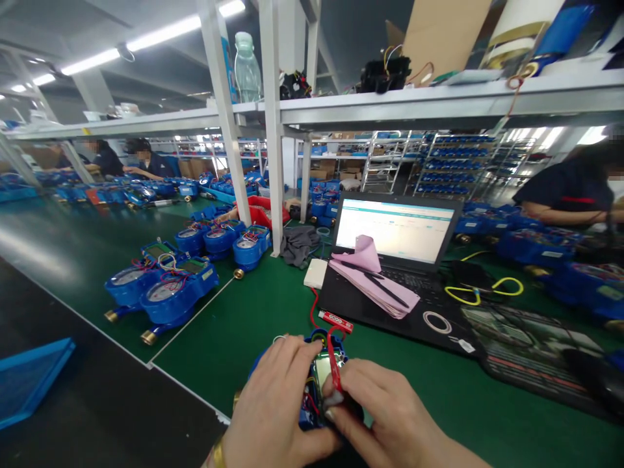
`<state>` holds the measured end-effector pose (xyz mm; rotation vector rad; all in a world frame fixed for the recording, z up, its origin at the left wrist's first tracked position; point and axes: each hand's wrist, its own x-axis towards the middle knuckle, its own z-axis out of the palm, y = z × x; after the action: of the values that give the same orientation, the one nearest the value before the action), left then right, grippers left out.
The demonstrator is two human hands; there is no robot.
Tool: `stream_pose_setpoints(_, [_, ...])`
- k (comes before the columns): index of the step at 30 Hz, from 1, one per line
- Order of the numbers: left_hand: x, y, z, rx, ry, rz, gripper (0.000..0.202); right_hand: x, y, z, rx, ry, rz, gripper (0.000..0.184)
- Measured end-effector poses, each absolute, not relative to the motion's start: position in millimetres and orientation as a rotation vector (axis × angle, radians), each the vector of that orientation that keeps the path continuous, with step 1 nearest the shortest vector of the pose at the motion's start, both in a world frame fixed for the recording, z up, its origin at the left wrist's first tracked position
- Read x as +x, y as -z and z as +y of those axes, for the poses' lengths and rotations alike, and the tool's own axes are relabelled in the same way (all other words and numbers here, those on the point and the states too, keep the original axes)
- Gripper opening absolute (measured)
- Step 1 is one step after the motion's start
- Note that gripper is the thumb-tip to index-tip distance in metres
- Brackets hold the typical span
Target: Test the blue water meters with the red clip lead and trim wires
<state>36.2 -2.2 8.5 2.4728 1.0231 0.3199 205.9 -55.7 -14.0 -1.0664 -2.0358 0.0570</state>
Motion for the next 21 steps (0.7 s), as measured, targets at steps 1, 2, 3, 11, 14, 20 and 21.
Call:
stream_pose_setpoints(1, [36.4,-8.3,-1.8,2.473,-0.308,1.030,0.072,206.1,14.5,-55.0,-1.066,-0.056,-2.035,0.009])
stream_pose_setpoints(2, [36.6,-7.9,-1.4,2.474,-0.298,1.038,0.073,206.3,15.2,-54.3,-1.065,-0.054,-2.038,0.009])
stream_pose_setpoints(3, [36.7,-7.3,-0.9,2.474,-0.291,1.046,0.074,206.6,15.8,-53.6,-1.061,-0.052,-2.042,0.009])
stream_pose_setpoints(11, [35.4,-2.3,4.1,2.489,-0.241,1.127,0.076,209.3,22.1,-47.9,-1.033,-0.061,-2.046,0.010])
stream_pose_setpoints(14, [34.9,-0.5,6.1,2.486,-0.236,1.135,0.078,209.0,26.7,-45.1,-1.033,-0.043,-2.041,0.009])
stream_pose_setpoints(20, [33.3,3.6,7.5,2.541,-0.367,1.087,0.074,208.5,19.2,-49.2,-1.000,-0.261,-1.991,0.007])
stream_pose_setpoints(21, [32.1,4.7,7.6,2.558,-0.388,1.078,0.074,211.1,15.4,-48.1,-0.996,-0.426,-1.915,0.006])
